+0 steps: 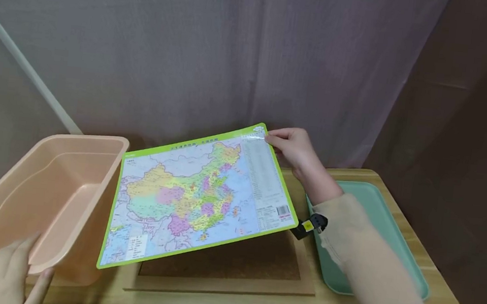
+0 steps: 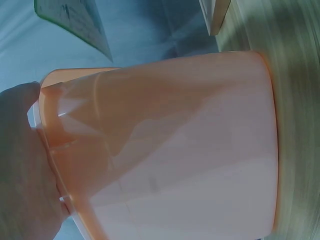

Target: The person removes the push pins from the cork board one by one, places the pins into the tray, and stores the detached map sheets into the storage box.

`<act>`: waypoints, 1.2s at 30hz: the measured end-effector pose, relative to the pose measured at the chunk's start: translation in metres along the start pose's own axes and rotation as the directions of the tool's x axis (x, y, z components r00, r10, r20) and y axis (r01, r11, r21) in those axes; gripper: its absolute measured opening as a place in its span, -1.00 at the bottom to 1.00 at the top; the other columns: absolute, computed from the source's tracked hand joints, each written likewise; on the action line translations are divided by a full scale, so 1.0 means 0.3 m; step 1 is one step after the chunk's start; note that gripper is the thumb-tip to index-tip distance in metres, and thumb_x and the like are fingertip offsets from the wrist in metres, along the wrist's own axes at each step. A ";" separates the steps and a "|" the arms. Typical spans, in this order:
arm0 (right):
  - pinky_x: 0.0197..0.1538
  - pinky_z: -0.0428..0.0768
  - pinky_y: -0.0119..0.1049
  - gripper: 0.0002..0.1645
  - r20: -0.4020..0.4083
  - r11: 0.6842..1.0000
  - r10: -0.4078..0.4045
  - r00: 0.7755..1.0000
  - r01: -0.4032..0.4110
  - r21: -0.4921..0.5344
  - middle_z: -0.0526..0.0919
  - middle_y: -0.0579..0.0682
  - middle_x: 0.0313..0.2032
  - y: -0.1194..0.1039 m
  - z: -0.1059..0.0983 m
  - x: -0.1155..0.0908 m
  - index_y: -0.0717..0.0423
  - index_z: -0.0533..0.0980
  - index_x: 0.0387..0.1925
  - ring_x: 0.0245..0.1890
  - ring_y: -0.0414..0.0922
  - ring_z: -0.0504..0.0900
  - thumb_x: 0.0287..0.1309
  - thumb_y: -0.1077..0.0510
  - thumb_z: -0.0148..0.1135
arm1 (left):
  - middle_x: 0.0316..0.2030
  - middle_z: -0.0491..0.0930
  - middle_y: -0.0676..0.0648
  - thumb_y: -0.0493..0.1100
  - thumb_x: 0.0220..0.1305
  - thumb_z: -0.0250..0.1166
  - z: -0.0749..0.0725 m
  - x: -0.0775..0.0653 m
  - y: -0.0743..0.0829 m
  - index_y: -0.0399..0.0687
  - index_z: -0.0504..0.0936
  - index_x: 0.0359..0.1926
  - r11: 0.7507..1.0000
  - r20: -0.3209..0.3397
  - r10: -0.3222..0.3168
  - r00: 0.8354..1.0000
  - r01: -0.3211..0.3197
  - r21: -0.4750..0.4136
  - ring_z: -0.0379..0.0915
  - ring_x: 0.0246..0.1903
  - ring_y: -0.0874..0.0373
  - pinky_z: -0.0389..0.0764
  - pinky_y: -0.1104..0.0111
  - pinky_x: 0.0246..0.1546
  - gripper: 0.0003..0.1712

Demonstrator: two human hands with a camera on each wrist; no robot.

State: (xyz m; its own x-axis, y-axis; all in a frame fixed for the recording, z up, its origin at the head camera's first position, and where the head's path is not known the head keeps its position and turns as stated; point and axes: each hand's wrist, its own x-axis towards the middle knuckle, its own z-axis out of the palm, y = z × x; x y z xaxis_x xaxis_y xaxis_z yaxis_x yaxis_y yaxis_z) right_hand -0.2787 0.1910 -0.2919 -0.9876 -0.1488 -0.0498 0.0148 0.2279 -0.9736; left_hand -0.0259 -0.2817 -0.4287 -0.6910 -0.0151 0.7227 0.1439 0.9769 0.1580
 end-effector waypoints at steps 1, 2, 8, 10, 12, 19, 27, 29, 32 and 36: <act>-0.30 0.76 -0.43 -0.49 0.000 1.000 0.000 1.000 0.000 0.006 0.78 -0.31 -0.40 -0.006 0.008 0.001 0.40 0.50 0.38 -0.43 -0.33 0.81 0.59 0.15 0.16 | 0.04 0.64 -0.45 0.54 0.50 -0.25 0.000 0.000 0.001 -0.33 0.52 0.33 1.000 -0.003 0.002 1.000 -0.002 0.000 0.48 0.01 -0.46 -0.04 -0.16 0.67 0.05; -0.30 0.75 -0.43 -0.49 0.001 1.000 -0.001 1.000 0.001 0.015 0.78 -0.30 -0.40 -0.013 0.016 0.003 0.40 0.50 0.37 -0.43 -0.33 0.81 0.58 0.16 0.16 | 0.04 0.64 -0.45 0.54 0.50 -0.25 0.000 -0.001 0.002 -0.33 0.52 0.32 1.000 -0.006 0.003 1.000 -0.003 -0.001 0.48 0.01 -0.46 -0.04 -0.15 0.68 0.06; -0.25 0.72 -0.47 -0.51 -0.008 0.999 -0.032 0.999 0.032 0.042 0.75 -0.31 -0.41 -0.049 0.068 0.020 0.48 0.51 0.33 -0.41 -0.35 0.77 0.56 0.21 0.18 | 0.04 0.64 -0.46 0.55 0.50 -0.26 -0.002 -0.003 0.006 -0.33 0.52 0.33 1.000 -0.006 0.000 1.000 0.000 -0.002 0.48 0.01 -0.46 -0.07 -0.12 0.69 0.06; -0.24 0.71 -0.48 -0.52 -0.016 0.998 -0.047 0.999 0.047 0.041 0.74 -0.32 -0.41 -0.060 0.084 0.025 0.49 0.52 0.31 -0.40 -0.36 0.76 0.55 0.22 0.18 | 0.04 0.64 -0.45 0.55 0.50 -0.26 -0.002 -0.003 0.007 -0.32 0.52 0.33 1.000 -0.007 -0.001 1.000 0.001 -0.004 0.48 0.02 -0.46 -0.06 -0.12 0.69 0.06; -0.23 0.70 -0.48 -0.54 -0.024 0.998 -0.055 0.998 0.056 0.037 0.75 -0.28 -0.38 -0.072 0.099 0.031 0.47 0.55 0.29 -0.40 -0.36 0.76 0.55 0.22 0.19 | 0.05 0.63 -0.45 0.54 0.50 -0.25 -0.001 -0.003 0.008 -0.32 0.52 0.33 1.000 -0.005 -0.004 1.000 0.004 -0.008 0.48 0.02 -0.46 -0.06 -0.12 0.69 0.05; -0.22 0.69 -0.47 -0.57 -0.054 0.998 -0.070 0.996 0.070 -0.003 0.76 0.23 0.08 -0.116 0.153 0.059 0.40 0.61 0.26 -0.38 -0.34 0.73 0.55 0.19 0.19 | 0.08 0.62 -0.44 0.50 0.51 -0.19 -0.001 0.002 0.007 -0.30 0.51 0.34 1.000 0.011 -0.019 1.000 0.019 -0.015 0.46 0.05 -0.45 -0.10 -0.09 0.70 -0.01; -0.28 0.67 -0.51 -0.59 -0.088 0.997 -0.071 0.994 0.072 0.006 0.71 0.36 0.17 -0.170 0.213 0.078 0.42 0.62 0.22 -0.43 -0.33 0.68 0.55 0.20 0.18 | 0.12 0.60 -0.43 0.44 0.52 -0.15 -0.004 0.002 0.006 -0.29 0.48 0.36 1.000 0.044 -0.024 0.999 0.025 -0.011 0.44 0.08 -0.44 -0.11 -0.10 0.70 -0.07; -0.28 0.69 -0.51 -0.59 -0.086 0.997 -0.072 0.994 0.074 0.015 0.70 0.38 0.17 -0.187 0.227 0.077 0.44 0.61 0.23 -0.45 -0.33 0.69 0.55 0.21 0.18 | 0.14 0.59 -0.42 0.39 0.51 -0.09 -0.007 0.001 0.005 -0.27 0.47 0.39 0.999 0.060 -0.031 0.998 0.032 -0.011 0.44 0.09 -0.43 -0.12 -0.10 0.70 -0.12; -0.25 0.74 -0.48 -0.59 -0.084 0.996 -0.085 0.993 0.088 0.031 0.71 0.41 0.15 -0.213 0.251 0.073 0.45 0.60 0.23 -0.48 -0.34 0.71 0.53 0.23 0.20 | 0.15 0.59 -0.41 0.35 0.51 -0.04 -0.008 0.000 0.004 -0.25 0.46 0.40 0.999 0.070 -0.036 0.997 0.037 -0.013 0.43 0.10 -0.42 -0.13 -0.11 0.70 -0.16; -0.23 0.77 -0.46 -0.60 -0.082 0.992 -0.105 0.991 0.109 0.056 0.73 0.38 0.10 -0.239 0.288 0.071 0.44 0.62 0.21 -0.50 -0.34 0.70 0.52 0.23 0.21 | 0.16 0.59 -0.42 0.37 0.51 -0.06 -0.004 0.003 0.005 -0.26 0.47 0.40 0.999 0.060 -0.029 0.998 0.030 -0.019 0.44 0.10 -0.43 -0.12 -0.14 0.69 -0.14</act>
State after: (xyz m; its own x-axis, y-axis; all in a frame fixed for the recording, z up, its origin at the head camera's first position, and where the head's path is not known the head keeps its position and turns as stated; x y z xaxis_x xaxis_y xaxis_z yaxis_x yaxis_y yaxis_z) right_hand -0.2873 0.0883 -0.2423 -0.9932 -0.0923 0.0708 -0.0847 0.1563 -0.9841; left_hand -0.0252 -0.2806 -0.4270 -0.7361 -0.0305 0.6762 0.1368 0.9717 0.1928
